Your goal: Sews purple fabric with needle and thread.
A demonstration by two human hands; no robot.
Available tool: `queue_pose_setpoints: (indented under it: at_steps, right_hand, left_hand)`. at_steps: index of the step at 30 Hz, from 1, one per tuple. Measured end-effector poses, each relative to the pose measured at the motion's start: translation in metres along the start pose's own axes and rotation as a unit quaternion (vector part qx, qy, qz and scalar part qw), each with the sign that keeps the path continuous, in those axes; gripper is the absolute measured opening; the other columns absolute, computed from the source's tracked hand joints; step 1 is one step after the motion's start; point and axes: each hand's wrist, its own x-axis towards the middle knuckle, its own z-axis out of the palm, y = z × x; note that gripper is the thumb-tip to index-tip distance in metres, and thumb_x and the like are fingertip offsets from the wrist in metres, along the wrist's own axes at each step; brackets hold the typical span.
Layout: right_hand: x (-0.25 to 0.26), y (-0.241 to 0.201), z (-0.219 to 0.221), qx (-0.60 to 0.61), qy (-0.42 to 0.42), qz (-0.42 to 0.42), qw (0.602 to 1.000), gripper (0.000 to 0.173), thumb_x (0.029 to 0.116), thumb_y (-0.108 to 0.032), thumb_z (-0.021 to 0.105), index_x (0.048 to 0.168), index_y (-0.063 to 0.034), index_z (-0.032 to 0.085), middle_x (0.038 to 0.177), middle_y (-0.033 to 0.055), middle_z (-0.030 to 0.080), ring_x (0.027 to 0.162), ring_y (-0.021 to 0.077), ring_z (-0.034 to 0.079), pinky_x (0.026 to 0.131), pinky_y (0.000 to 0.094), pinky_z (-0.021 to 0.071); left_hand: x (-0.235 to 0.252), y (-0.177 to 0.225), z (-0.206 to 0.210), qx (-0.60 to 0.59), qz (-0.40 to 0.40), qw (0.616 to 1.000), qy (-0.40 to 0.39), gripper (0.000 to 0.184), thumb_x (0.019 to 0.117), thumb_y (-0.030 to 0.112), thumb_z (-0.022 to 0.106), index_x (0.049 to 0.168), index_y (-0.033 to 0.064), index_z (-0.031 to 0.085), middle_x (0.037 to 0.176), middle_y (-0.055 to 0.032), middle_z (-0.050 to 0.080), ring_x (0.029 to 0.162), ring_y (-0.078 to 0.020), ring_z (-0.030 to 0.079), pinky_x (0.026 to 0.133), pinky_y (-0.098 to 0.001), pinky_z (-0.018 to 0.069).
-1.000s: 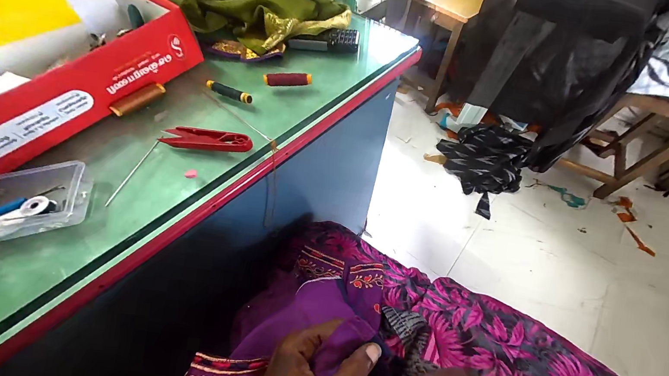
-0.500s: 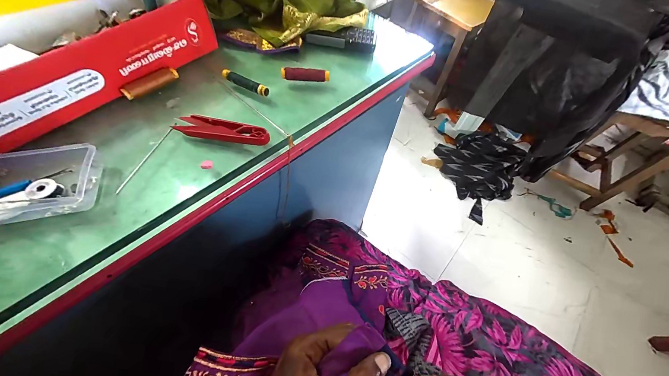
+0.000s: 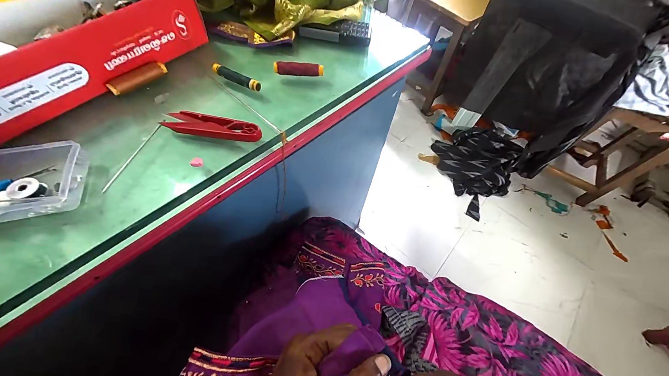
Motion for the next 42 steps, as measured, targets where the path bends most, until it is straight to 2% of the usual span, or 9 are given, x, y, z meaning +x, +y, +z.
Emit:
queue_pose_setpoints:
  at_steps: [7,19,34,42]
  right_hand:
    - [0.001,0.004,-0.003,0.013,-0.002,-0.007,1.0,0.011,0.0868,-0.01,0.079,0.094,-0.0097,0.071,0.09,-0.0126,0.073,0.078,-0.0057,0.068,0.071,0.015,0.0598]
    - [0.002,0.003,-0.007,-0.017,0.007,0.001,1.0,0.011,0.0858,-0.005,0.078,0.092,-0.0031,0.07,0.086,-0.0071,0.072,0.074,-0.0053,0.067,0.068,0.0146,0.0587]
    - [0.004,0.006,-0.01,-0.02,0.01,-0.01,1.0,0.01,0.0866,-0.006,0.078,0.092,-0.0029,0.069,0.086,-0.007,0.072,0.074,-0.0055,0.066,0.068,0.0138,0.0581]
    - [0.003,0.009,-0.011,-0.012,0.01,-0.023,1.0,0.011,0.0873,-0.007,0.078,0.092,-0.0028,0.07,0.087,-0.0063,0.071,0.074,-0.0055,0.066,0.068,0.0138,0.0582]
  left_hand:
    - [-0.001,0.001,0.001,-0.001,-0.007,1.0,-0.002,0.011,0.0913,0.005,0.062,0.087,0.007,0.073,0.084,0.0123,0.07,0.081,0.0076,0.065,0.075,-0.0155,0.0551]
    - [0.0,0.0,0.001,0.012,0.006,1.0,0.001,0.012,0.0911,0.005,0.062,0.086,0.0075,0.073,0.084,0.0123,0.07,0.081,0.0073,0.065,0.075,-0.0148,0.0545]
    - [0.001,0.007,0.006,0.014,-0.009,1.0,0.014,0.013,0.0906,0.003,0.062,0.086,0.0104,0.072,0.083,0.0152,0.07,0.079,0.0088,0.064,0.073,-0.0142,0.0549]
    - [0.001,0.005,0.006,0.024,-0.004,1.0,0.007,0.012,0.0912,0.004,0.062,0.088,0.0081,0.072,0.086,0.0127,0.071,0.081,0.0074,0.065,0.075,-0.0153,0.0553]
